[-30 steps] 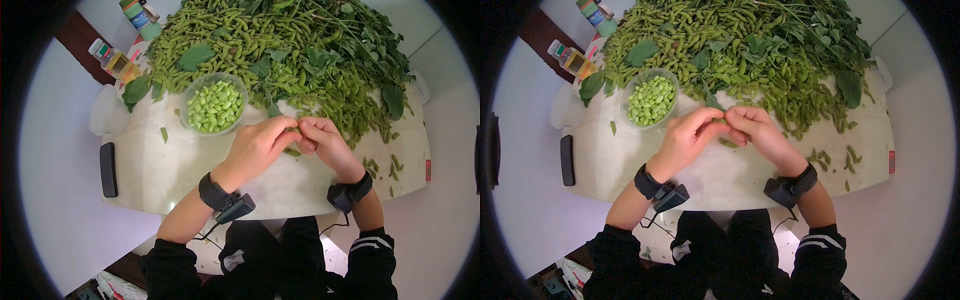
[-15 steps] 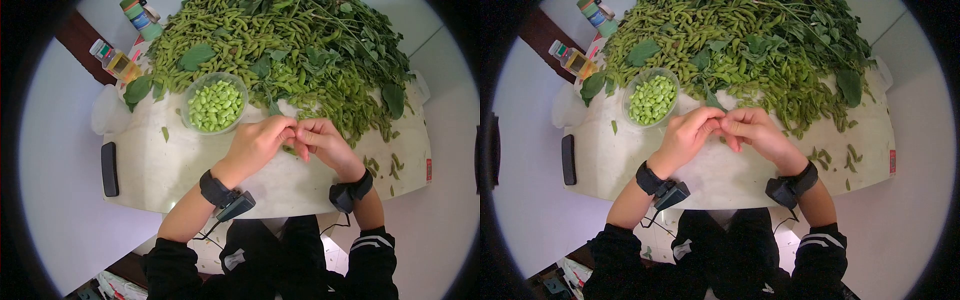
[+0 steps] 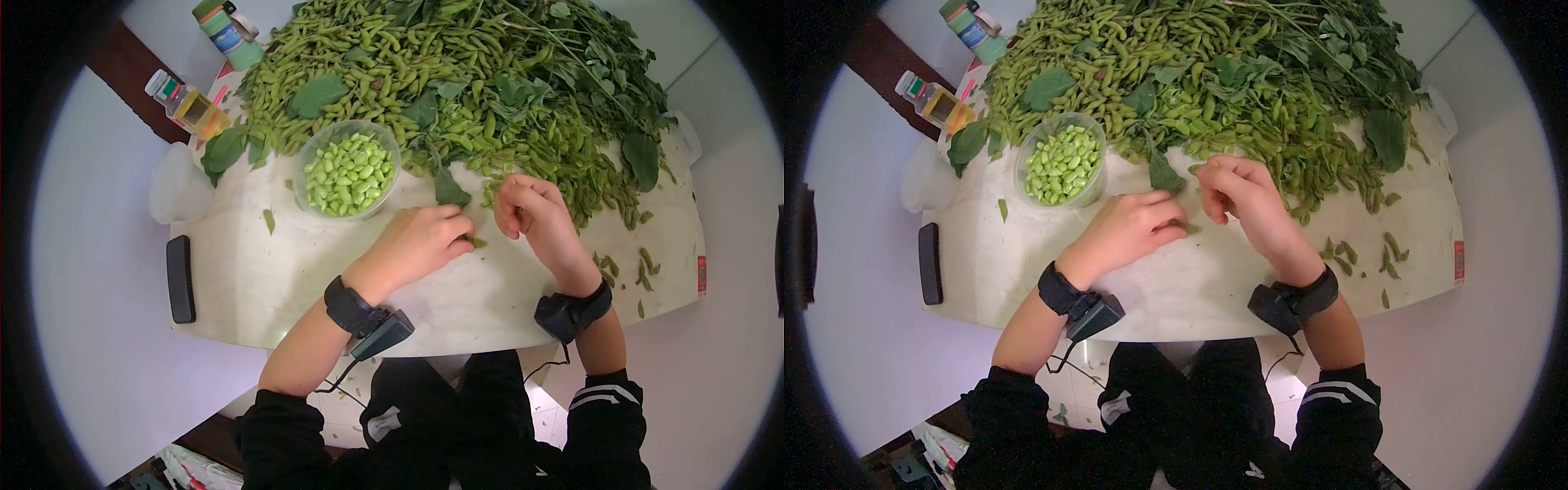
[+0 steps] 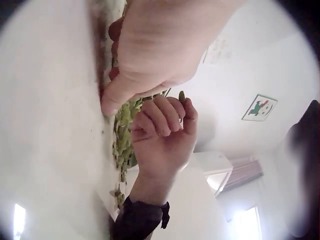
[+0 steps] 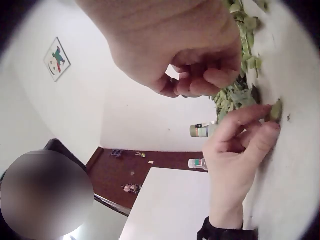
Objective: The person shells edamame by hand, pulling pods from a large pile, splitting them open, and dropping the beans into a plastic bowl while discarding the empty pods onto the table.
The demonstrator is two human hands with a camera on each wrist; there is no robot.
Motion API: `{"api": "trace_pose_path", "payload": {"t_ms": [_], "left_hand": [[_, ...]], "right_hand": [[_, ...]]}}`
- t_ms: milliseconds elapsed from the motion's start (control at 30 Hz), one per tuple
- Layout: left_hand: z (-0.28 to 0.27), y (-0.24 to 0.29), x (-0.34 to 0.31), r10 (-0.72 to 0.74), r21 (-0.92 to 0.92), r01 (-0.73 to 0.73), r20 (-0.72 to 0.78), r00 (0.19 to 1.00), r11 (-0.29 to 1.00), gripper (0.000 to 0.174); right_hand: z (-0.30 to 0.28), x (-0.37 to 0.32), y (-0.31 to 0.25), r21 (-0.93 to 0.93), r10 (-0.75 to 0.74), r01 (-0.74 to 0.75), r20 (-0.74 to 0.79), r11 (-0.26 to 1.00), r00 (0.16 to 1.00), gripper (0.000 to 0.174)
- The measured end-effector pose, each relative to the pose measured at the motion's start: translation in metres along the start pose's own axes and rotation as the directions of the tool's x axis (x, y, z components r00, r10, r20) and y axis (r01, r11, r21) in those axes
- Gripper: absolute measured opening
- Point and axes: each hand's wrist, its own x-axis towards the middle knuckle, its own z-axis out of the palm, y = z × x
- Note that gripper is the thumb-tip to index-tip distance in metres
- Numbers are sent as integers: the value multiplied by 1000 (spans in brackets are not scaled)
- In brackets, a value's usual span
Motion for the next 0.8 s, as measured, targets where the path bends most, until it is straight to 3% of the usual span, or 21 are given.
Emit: {"api": "trace_pose_path", "payload": {"t_ms": [133,200,233,300,533,633,800], "left_hand": [[4,1,1,-75,-36,72,-88,993,997,13],[4,3,3,-177,-208,152,-108,978,966,16],[3,4,3,-177,-207,152,-107,978,966,16],[0,5,4,-295,-467,251,-21,955,848,21],[-6,6,4,-291,-465,223,-79,954,857,19],[-6,8,5,-333,-482,257,-76,940,837,18],[-2,4,4,-287,-517,187,-120,950,835,21]], "right_hand": [[3,-1,0,40,-2,4,-40,999,999,21],[2,-1,0,-1,-7,7,-29,1000,1000,22],[1,-1,0,-42,-11,11,-20,999,1000,23],[1,0,0,-70,-2,2,-12,998,1000,23],[-1,1,9,-208,14,5,89,978,996,29],[1,0,9,-210,70,-36,157,977,985,30],[2,-1,8,-223,71,-31,173,974,982,31]]}}
